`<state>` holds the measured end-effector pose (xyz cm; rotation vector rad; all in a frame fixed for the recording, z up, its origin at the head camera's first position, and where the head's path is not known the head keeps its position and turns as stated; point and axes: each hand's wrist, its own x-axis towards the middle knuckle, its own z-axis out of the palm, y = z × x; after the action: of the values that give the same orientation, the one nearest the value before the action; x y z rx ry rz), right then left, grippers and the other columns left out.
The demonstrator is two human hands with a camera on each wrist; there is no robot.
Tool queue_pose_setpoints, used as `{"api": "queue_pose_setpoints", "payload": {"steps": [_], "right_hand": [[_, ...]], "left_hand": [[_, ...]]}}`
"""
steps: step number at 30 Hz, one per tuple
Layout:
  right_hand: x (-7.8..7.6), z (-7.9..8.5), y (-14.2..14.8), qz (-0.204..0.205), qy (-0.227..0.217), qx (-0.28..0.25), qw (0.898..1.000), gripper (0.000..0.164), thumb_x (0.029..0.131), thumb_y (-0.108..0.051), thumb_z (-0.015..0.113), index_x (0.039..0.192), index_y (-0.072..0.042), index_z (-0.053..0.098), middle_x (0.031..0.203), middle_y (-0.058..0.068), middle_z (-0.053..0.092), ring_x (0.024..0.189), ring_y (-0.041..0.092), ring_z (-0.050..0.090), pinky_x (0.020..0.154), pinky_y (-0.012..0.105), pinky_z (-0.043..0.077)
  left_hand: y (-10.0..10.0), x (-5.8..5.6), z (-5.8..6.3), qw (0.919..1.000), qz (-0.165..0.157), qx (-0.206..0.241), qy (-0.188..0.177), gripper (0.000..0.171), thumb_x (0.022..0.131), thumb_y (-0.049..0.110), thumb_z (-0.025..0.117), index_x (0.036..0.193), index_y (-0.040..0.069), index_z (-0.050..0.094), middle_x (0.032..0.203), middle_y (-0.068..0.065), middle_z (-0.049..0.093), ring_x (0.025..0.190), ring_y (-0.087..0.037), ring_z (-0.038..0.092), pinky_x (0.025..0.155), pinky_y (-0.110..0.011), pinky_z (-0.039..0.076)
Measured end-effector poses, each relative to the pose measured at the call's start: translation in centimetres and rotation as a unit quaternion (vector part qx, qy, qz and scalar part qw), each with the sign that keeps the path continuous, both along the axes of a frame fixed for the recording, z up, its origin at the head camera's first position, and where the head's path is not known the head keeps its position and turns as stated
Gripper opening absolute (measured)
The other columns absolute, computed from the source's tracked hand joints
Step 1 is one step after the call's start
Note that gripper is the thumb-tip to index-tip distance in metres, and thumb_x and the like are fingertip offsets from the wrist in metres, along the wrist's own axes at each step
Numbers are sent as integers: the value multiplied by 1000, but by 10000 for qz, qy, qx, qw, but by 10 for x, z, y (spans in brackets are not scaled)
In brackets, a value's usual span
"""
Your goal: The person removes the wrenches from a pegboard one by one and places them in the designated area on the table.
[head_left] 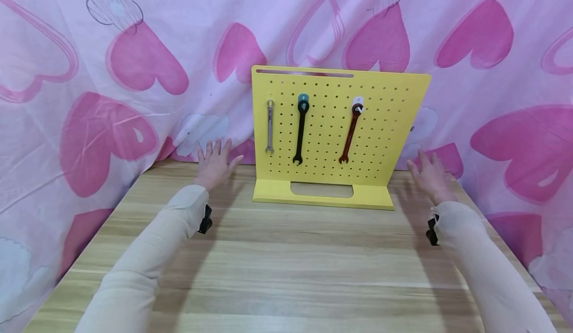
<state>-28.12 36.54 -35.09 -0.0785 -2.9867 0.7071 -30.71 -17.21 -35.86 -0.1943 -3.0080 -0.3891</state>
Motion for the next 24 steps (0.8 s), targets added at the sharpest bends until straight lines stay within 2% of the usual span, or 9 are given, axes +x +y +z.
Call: {"api": "queue_pose_setpoints", "payload": {"steps": [5, 10, 14, 16, 18, 20, 24], "right_hand": [[-3, -2, -2, 81, 570, -389, 9976, 68, 101, -43, 28, 148, 3, 8, 146, 39, 7, 135, 54, 7, 106, 69, 12], [0, -3, -10, -96, 1105, -762, 9909, 62, 101, -37, 37, 144, 6, 24, 136, 36, 36, 124, 50, 33, 102, 63, 29], [2, -4, -18, -232, 1306, -1211, 9837, 60, 100, -35, 41, 141, 7, 30, 129, 33, 45, 116, 45, 44, 98, 58, 38], [2, -3, -21, -328, 1276, -1500, 9799, 61, 99, -37, 43, 142, 5, 31, 132, 32, 44, 120, 43, 44, 99, 56, 39], [1, -3, -24, -448, 1228, -1765, 9756, 63, 98, -39, 44, 142, 3, 32, 135, 29, 44, 122, 41, 43, 100, 52, 40], [-1, -3, -27, -575, 1219, -1984, 9708, 63, 97, -40, 45, 142, 2, 34, 135, 27, 46, 122, 37, 44, 100, 43, 43], [-7, -4, -31, -871, 1233, -2327, 9608, 60, 95, -38, 49, 141, -1, 37, 132, 20, 48, 114, 22, 48, 93, 21, 46]], "left_hand": [[1, 1, 1, 9999, -48, 42, 90, 72, 98, 56, 28, 151, 10, 13, 154, -26, 8, 141, -46, 0, 110, -62, -10], [0, 2, -2, 9997, -59, 69, 248, 70, 99, 52, 31, 150, 8, 15, 153, -26, 12, 141, -47, 4, 110, -63, -7], [2, 4, -6, 9986, -102, 299, 420, 68, 99, 50, 33, 149, 7, 19, 153, -25, 17, 140, -46, 8, 111, -63, -1], [4, 5, -7, 9963, -122, 621, 577, 66, 99, 48, 36, 148, 7, 23, 151, -24, 23, 140, -44, 14, 112, -62, 2], [7, 6, -9, 9902, -128, 1190, 722, 63, 98, 45, 40, 146, 6, 28, 150, -22, 28, 139, -42, 20, 113, -60, 9], [11, 7, -10, 9792, -144, 1824, 876, 60, 98, 43, 44, 144, 6, 33, 147, -20, 34, 136, -39, 27, 113, -56, 17], [21, 8, -12, 9437, -186, 3097, 1147, 54, 96, 34, 53, 137, 1, 42, 138, -19, 46, 129, -34, 40, 109, -46, 31]]}}
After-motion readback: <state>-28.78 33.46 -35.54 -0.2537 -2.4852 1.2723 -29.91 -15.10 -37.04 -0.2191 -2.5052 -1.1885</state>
